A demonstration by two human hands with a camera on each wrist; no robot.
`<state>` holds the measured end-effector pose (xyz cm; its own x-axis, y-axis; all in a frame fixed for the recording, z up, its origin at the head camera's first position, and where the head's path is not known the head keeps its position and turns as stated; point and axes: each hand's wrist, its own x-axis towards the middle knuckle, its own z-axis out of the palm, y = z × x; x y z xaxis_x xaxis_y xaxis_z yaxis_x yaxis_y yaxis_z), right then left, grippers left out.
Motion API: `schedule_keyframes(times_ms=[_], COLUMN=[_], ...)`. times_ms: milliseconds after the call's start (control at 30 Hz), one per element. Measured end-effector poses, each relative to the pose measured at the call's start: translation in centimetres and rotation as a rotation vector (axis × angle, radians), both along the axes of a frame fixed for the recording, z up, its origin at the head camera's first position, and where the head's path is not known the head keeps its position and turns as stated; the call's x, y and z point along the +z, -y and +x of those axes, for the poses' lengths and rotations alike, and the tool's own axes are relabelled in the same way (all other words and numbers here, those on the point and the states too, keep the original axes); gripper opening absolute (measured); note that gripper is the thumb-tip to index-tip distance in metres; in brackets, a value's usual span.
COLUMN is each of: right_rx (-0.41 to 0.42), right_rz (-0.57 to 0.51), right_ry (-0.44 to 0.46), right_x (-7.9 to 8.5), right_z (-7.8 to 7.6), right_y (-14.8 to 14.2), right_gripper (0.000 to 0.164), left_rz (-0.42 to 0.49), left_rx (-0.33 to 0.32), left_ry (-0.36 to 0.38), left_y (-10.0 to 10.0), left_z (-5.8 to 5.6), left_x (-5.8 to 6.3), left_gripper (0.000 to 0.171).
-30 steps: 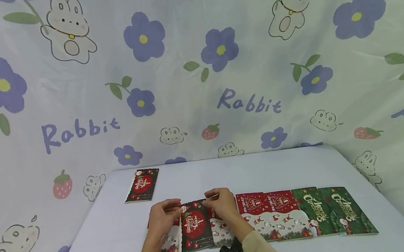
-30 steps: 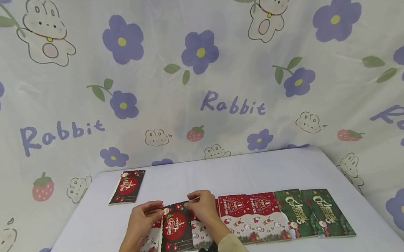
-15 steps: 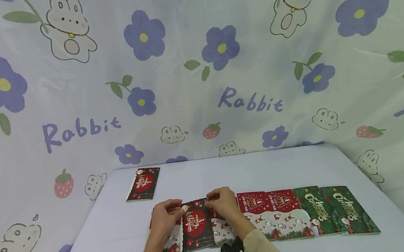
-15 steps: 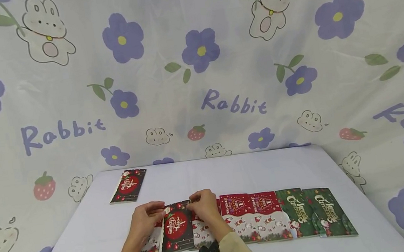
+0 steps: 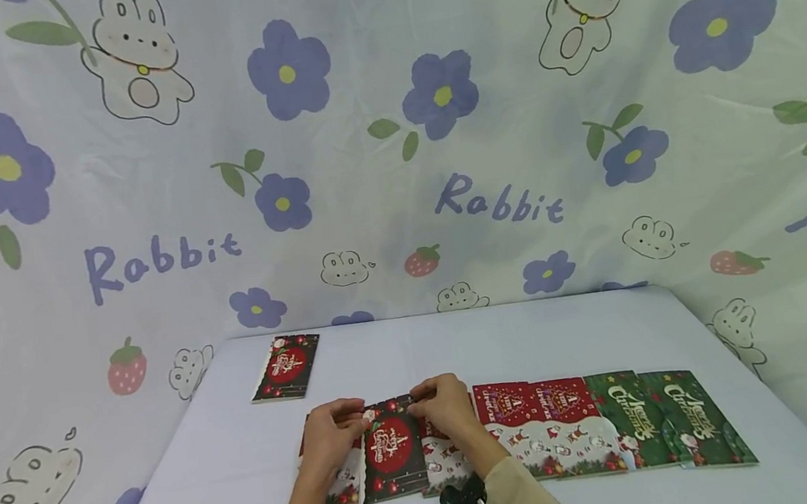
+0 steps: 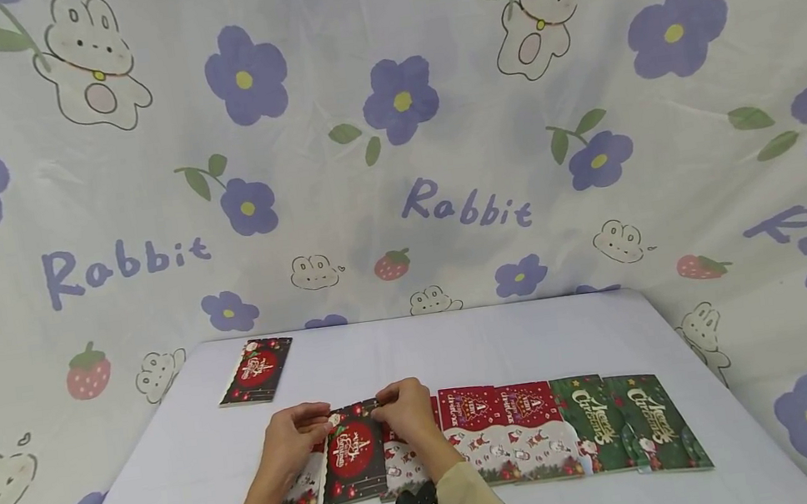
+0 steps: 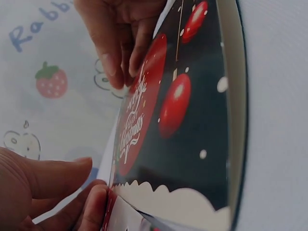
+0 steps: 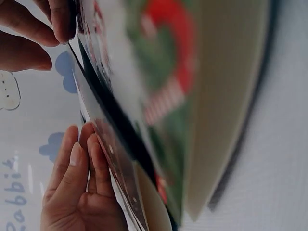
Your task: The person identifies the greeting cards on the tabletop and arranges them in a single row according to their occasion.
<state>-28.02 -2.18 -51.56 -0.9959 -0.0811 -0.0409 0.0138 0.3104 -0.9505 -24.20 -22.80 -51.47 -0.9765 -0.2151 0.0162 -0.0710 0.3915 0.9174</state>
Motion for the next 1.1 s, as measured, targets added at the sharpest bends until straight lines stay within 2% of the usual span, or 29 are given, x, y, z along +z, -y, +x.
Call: schedule_keyframes(times_ms=[233, 533, 867, 1100], right_rx=[0.004, 0.021, -0.001, 0.006], right_rz=[0.018, 0.006, -0.048, -0.151], right_ry=[0.007, 0.015, -0.030, -0.008], right_x=[-0.1, -0.1, 0.4, 0.7], right_z=[-0.1, 0.2, -0.2, -0.6], right_y=[0.3, 0.6, 0.0, -0.7], right_gripper=[0.015, 0.017, 0.019, 0.021], left_rz=[0.012, -0.015, -0.056, -0.044], left_rx=[0.006, 0.001, 0.028, 0.029], left_ry=[0.011, 0.001, -0.031, -0.071], left_y=[-0.2, -0.2, -0.3, -0.4], left_z=[-0.1, 0.2, 0.1, 0.0], left_x=[0.0, 0.2, 0.6, 0.7], left_gripper=[0.026, 0.026, 0.022, 0.023])
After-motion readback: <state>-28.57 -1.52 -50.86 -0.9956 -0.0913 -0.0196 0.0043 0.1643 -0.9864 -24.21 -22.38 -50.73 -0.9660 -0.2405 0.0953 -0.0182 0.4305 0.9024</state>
